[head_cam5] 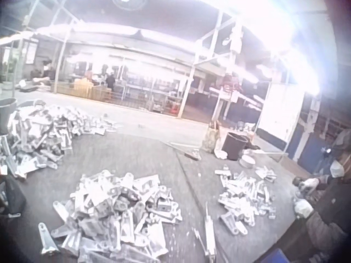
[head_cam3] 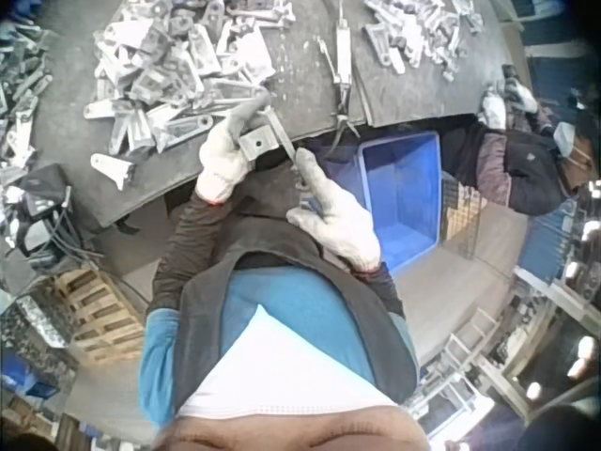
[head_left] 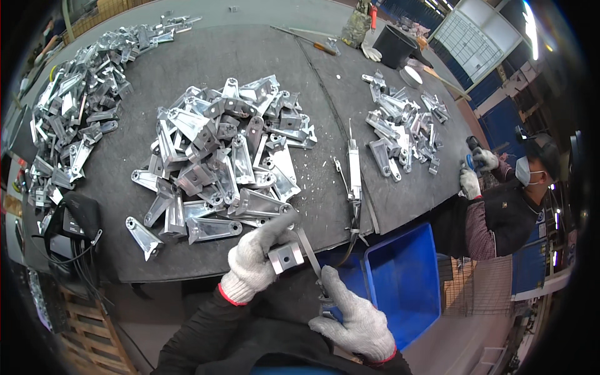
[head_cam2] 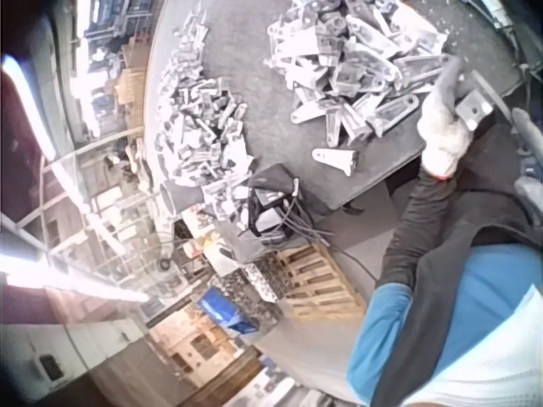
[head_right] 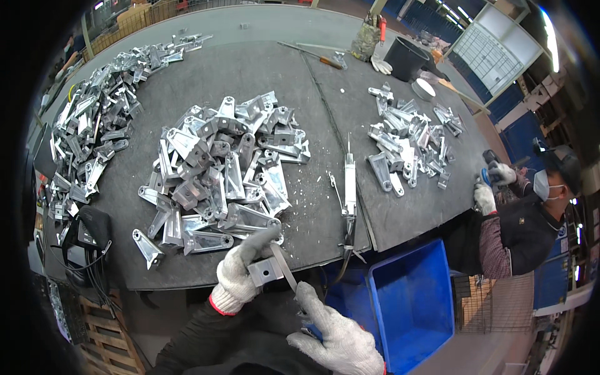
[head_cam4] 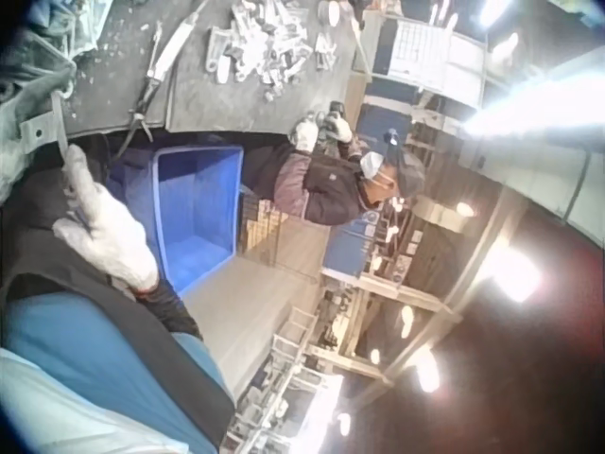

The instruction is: The person files metal parts one by one using a hand file, repeatedly picking pieces up from a pile on the workbench.

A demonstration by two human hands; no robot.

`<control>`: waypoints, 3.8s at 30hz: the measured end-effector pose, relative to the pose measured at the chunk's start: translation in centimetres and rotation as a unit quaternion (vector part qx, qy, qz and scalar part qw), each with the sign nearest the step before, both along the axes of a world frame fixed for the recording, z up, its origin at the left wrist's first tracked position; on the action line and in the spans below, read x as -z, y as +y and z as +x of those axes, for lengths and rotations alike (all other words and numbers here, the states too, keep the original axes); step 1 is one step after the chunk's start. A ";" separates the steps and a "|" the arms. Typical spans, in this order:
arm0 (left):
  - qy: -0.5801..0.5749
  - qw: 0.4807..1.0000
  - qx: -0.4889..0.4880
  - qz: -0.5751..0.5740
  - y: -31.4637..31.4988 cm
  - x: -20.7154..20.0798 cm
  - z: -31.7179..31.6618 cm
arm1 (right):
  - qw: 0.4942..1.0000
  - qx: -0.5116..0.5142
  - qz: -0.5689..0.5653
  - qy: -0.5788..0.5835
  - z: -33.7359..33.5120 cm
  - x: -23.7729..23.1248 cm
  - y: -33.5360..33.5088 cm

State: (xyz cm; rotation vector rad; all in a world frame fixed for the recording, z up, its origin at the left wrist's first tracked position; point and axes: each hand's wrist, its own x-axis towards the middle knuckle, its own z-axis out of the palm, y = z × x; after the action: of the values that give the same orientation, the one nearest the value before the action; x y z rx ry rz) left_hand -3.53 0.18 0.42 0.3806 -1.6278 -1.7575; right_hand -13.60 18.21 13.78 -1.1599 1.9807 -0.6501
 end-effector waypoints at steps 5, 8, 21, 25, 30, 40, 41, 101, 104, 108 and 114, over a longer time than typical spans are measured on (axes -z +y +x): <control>-0.037 0.992 -0.051 -0.111 -0.5 -0.5 -0.7 | 0.994 -0.020 0.102 -0.023 0.0 -0.6 -0.8; -0.049 0.994 -0.036 -0.086 -0.4 -0.1 -0.6 | 0.989 -0.049 0.135 0.021 0.0 -0.6 -0.9; -0.100 0.992 0.000 -0.072 -0.6 -1.1 -0.1 | 0.968 -0.071 0.235 0.050 -0.5 -2.0 -2.1; -0.065 0.996 -0.003 -0.067 -0.6 -1.1 -0.2 | 0.986 -0.085 0.033 -0.142 -2.0 1.3 0.0; -0.071 0.990 -0.021 -0.122 -0.6 -0.9 -0.1 | 0.823 0.030 0.148 -0.547 -2.9 2.3 0.8; -0.107 0.993 -0.012 -0.053 -0.5 -0.9 0.0 | 0.988 -0.038 0.110 -0.102 -0.5 -0.2 -0.6; -0.094 0.993 -0.016 -0.073 -0.5 -1.0 -0.2 | 0.986 -0.031 0.126 -0.104 -0.4 -0.3 -0.6; 0.148 0.975 0.037 0.159 0.3 3.1 0.1 | 0.901 -0.033 0.056 -0.430 -1.7 4.3 2.5; -0.019 0.999 0.006 0.032 0.0 2.8 0.6 | 0.923 -0.135 0.036 -0.358 -1.9 3.1 1.7; -0.078 0.995 0.006 -0.055 0.0 1.5 0.3 | 0.966 -0.077 -0.025 -0.244 -2.0 2.9 2.4; 0.042 0.984 -0.057 0.164 0.8 1.2 0.0 | 0.990 -0.082 0.101 -0.060 -2.0 2.2 1.5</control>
State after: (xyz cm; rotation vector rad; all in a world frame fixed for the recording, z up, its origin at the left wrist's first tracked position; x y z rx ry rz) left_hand -3.49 1.02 -0.80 0.5336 -1.2311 -1.9275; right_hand -15.56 19.72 11.56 -1.1186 1.7824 -0.4137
